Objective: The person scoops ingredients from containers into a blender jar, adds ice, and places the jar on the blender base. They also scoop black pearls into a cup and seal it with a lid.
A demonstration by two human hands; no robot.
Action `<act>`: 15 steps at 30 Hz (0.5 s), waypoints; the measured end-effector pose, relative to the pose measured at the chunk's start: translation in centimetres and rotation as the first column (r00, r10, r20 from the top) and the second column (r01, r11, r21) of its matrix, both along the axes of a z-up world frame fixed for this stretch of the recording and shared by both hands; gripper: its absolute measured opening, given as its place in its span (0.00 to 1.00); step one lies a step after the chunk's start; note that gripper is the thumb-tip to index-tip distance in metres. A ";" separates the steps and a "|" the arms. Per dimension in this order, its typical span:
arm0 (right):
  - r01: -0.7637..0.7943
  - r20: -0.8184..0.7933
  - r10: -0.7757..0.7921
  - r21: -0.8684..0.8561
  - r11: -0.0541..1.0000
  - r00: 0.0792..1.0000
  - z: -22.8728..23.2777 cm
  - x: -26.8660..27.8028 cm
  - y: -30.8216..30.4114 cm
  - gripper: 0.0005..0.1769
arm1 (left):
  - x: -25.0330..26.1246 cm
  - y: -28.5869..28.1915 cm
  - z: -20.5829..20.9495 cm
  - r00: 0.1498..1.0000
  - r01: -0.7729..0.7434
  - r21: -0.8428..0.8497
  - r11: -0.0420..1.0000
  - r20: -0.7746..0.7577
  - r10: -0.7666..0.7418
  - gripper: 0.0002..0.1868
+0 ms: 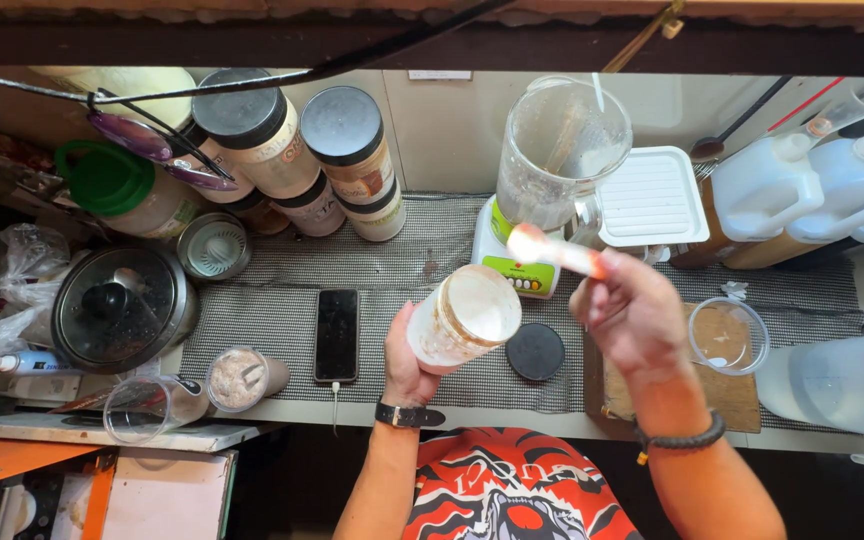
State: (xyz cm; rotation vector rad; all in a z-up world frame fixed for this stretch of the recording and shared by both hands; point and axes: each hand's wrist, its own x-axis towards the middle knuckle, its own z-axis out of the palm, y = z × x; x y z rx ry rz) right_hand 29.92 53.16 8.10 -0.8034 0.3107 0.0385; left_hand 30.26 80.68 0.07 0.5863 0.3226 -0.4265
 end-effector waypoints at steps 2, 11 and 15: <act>0.106 0.032 -0.105 -0.048 0.993 0.994 3.7 1.2 -0.2 0.15 | -0.2 -0.1 1.1 1.000 0.005 0.007 1.000 -0.014 -0.005 0.35; 0.702 0.730 0.009 -0.661 0.263 0.684 7.9 5.9 -2.6 0.05 | -1.5 0.1 -0.5 0.996 0.043 0.015 0.999 -0.077 -0.041 0.38; 0.732 0.579 0.455 -0.599 -0.325 0.676 8.3 6.0 -2.2 0.05 | -1.4 0.5 -0.6 0.994 0.036 0.013 0.999 -0.099 -0.034 0.39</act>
